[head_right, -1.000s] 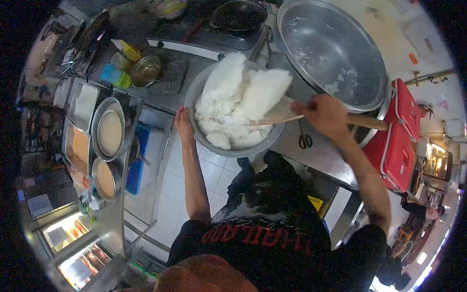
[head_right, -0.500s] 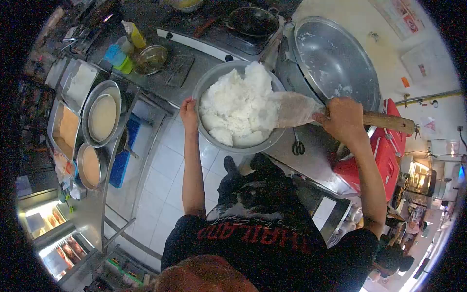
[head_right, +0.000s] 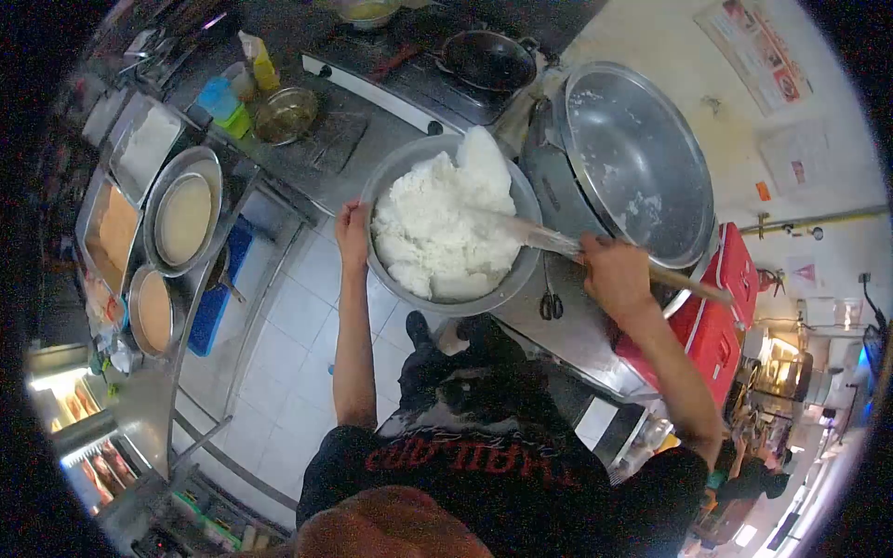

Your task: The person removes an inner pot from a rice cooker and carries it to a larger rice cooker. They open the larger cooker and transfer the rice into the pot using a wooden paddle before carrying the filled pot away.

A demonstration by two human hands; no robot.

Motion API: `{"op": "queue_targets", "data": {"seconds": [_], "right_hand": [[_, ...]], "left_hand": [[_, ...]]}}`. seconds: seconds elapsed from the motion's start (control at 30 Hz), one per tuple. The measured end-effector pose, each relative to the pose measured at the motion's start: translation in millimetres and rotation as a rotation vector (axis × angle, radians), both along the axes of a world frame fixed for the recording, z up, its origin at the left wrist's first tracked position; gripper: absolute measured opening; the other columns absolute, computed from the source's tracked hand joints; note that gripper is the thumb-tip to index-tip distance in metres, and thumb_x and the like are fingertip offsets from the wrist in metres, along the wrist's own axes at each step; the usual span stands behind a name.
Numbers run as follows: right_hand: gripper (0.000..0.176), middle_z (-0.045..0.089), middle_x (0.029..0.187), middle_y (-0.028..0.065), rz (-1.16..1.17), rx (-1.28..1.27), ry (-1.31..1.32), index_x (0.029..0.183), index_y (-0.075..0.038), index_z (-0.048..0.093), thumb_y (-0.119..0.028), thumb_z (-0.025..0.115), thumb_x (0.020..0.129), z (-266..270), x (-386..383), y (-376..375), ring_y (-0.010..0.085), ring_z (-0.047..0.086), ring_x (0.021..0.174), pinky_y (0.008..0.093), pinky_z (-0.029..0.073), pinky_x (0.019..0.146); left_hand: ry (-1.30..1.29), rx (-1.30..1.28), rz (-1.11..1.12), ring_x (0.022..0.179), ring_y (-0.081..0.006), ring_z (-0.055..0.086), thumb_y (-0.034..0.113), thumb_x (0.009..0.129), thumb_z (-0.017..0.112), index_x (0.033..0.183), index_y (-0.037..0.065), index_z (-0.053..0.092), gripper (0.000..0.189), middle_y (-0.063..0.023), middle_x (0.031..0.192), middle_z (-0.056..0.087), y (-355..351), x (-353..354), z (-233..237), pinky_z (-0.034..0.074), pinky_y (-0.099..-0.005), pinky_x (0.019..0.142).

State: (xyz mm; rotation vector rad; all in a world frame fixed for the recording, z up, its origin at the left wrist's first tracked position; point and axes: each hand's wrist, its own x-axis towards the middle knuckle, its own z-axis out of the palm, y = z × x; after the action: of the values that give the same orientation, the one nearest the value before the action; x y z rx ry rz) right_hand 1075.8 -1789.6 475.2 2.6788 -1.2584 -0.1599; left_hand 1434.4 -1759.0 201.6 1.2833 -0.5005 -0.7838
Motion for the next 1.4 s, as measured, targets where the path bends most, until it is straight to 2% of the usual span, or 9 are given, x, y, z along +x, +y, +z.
{"op": "queue_targets", "data": {"seconds": [0.13,0.27,0.47,0.6,0.8,1.0,1.2,1.3,1.4], "right_hand": [[0.013,0.059,0.068,0.0145,-0.178,-0.068,-0.240,0.087,-0.008,0.056,-0.015,0.065,0.081,-5.0,-5.8,3.2,0.0356,0.061,0.064,0.0462,0.046,0.055],[0.016,0.063,0.079,0.0119,-0.267,-0.254,-0.178,0.099,-0.009,0.060,-0.017,0.060,0.084,-13.2,6.0,-11.0,0.0336,0.065,0.070,0.0441,0.051,0.056],[0.029,0.064,0.081,0.0145,-0.150,-0.230,-0.065,0.106,-0.001,0.058,-0.014,0.059,0.080,-74.8,23.5,-53.9,0.0298,0.066,0.069,0.0394,0.053,0.058],[0.031,0.061,0.079,0.0140,0.063,-0.317,0.055,0.108,0.004,0.057,-0.011,0.056,0.081,-69.9,25.9,-33.2,0.0275,0.064,0.064,0.0363,0.052,0.056],[0.033,0.060,0.077,0.0121,0.085,-0.355,0.253,0.109,0.006,0.058,-0.013,0.057,0.082,-52.2,35.0,-3.1,0.0228,0.063,0.062,0.0310,0.051,0.054],[0.036,0.061,0.073,0.0126,0.140,-0.231,0.223,0.103,0.011,0.058,-0.009,0.059,0.074,-53.1,30.7,5.4,0.0228,0.063,0.056,0.0329,0.051,0.046],[0.034,0.064,0.076,0.0148,0.145,-0.087,0.217,0.103,0.009,0.058,-0.008,0.060,0.074,-87.0,44.8,1.4,0.0238,0.066,0.060,0.0339,0.054,0.050],[0.028,0.067,0.078,0.0175,0.083,0.062,0.186,0.098,0.006,0.061,-0.008,0.060,0.074,-107.4,56.3,-21.5,0.0263,0.068,0.063,0.0352,0.055,0.054],[0.018,0.067,0.077,0.0196,0.114,0.168,0.139,0.090,0.002,0.062,-0.007,0.059,0.075,-64.3,61.7,-45.0,0.0293,0.069,0.065,0.0373,0.055,0.055]], "left_hand": [[0.076,0.011,-0.014,0.079,-0.0102,0.050,0.012,0.088,0.054,0.100,-0.002,0.060,0.020,-0.0014,0.085,0.059,0.8,-1.3,8.9,0.040,-0.0231,0.073],[-0.004,0.057,-0.005,0.078,-0.0099,0.049,0.012,0.089,0.053,0.099,-0.001,0.059,0.018,-0.0006,0.084,0.057,3.2,-0.7,12.3,0.040,-0.0230,0.072],[-0.003,0.015,0.014,0.076,-0.0086,0.045,0.014,0.090,0.053,0.094,0.000,0.058,0.015,0.0024,0.081,0.052,2.6,-8.2,18.4,0.038,-0.0235,0.069],[-0.026,0.044,0.020,0.075,-0.0080,0.043,0.014,0.090,0.053,0.092,0.001,0.058,0.014,0.0034,0.080,0.050,-0.7,-5.1,14.8,0.036,-0.0229,0.068],[-0.018,0.021,-0.003,0.078,-0.0086,0.047,0.013,0.090,0.051,0.092,0.003,0.060,0.013,0.0023,0.081,0.054,-0.7,-1.4,4.2,0.037,-0.0223,0.073],[0.022,0.007,0.045,0.076,-0.0085,0.046,0.012,0.090,0.051,0.093,0.002,0.058,0.013,0.0019,0.080,0.054,-1.5,-9.4,20.6,0.038,-0.0229,0.069],[0.003,0.058,0.013,0.075,-0.0100,0.049,0.011,0.089,0.049,0.097,-0.001,0.059,0.018,-0.0014,0.081,0.058,-5.2,1.9,-4.0,0.041,-0.0239,0.070],[-0.067,0.097,0.021,0.077,-0.0107,0.051,0.011,0.088,0.050,0.098,-0.003,0.060,0.019,-0.0033,0.083,0.060,3.8,-3.5,24.0,0.042,-0.0238,0.071],[-0.062,0.052,0.015,0.078,-0.0112,0.052,0.012,0.088,0.051,0.099,-0.003,0.061,0.021,-0.0045,0.083,0.061,3.7,-4.0,13.6,0.042,-0.0241,0.073]]}}
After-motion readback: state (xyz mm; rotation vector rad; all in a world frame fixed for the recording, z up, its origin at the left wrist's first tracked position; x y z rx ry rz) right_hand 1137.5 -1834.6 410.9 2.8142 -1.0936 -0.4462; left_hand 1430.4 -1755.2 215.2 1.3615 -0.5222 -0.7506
